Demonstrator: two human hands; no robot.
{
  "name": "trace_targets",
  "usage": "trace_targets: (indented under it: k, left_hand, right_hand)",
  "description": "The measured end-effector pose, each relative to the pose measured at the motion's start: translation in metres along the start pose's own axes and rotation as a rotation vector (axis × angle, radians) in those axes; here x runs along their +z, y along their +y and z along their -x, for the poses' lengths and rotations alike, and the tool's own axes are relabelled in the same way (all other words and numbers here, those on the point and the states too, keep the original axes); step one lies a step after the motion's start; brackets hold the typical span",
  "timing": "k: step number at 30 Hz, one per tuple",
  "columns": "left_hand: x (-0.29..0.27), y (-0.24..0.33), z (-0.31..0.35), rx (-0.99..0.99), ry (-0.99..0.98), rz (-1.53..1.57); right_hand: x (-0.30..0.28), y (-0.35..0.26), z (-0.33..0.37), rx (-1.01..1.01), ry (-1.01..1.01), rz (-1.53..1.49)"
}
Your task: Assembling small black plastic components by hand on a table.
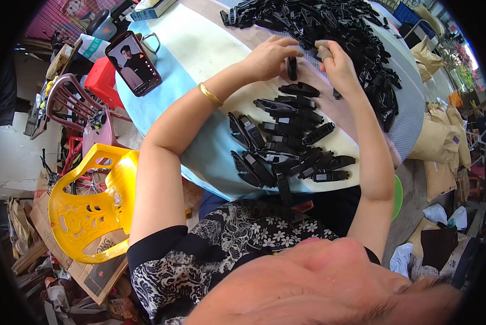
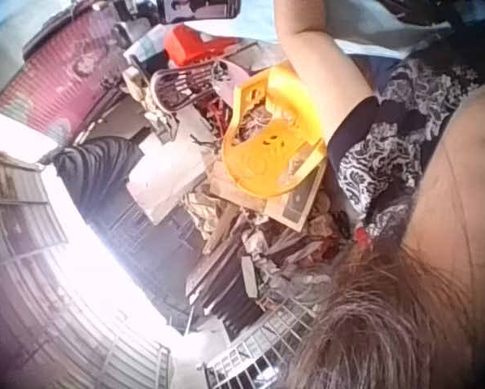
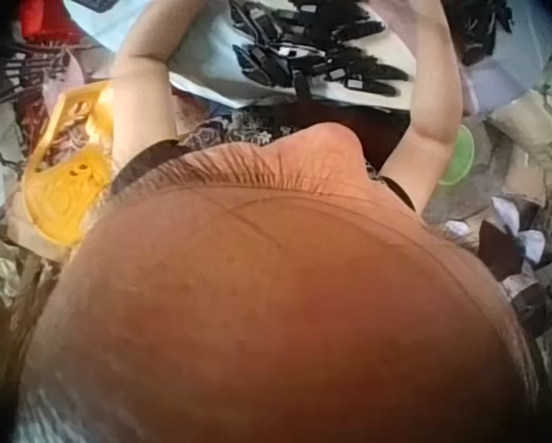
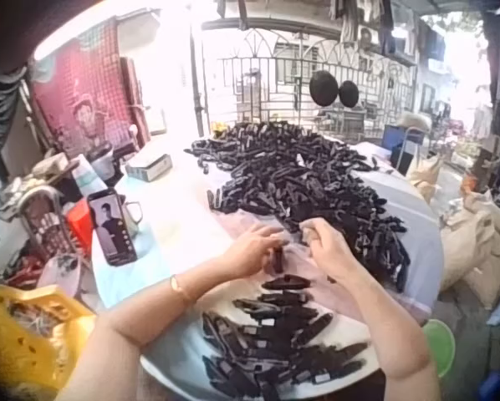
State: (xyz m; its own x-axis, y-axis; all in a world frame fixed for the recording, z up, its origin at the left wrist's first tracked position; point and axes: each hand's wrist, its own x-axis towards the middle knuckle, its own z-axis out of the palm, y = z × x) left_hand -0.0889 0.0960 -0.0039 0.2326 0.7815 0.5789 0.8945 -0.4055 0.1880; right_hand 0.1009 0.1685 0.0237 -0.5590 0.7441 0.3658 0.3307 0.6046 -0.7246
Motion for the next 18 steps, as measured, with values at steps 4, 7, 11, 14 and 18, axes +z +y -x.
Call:
trace_targets:
  k: [4,7,11,14,18]
  left_hand:
    - [0.002,-0.012,0.002,0.075,-0.092,0.182]
    - [-0.010,0.012,0.004,-0.180,-0.188,0.172]
    - [-0.006,0.011,0.009,-0.221,-0.231,0.246]
    - [-0.008,0.010,0.012,-0.200,-0.105,0.277]
    - [-0.010,0.009,0.012,-0.313,-0.181,0.278]
  right_hand:
    - [-0.001,-0.009,0.003,0.214,-0.235,-0.224]
    - [-0.001,-0.008,0.006,0.302,-0.403,-0.381]
    - [0.004,-0.011,0.012,0.062,-0.286,0.251]
    - [0.004,0.001,0.012,-0.326,-0.111,0.468]
    - [-0.007,-0.005,0.010,-0.266,-0.219,0.613]
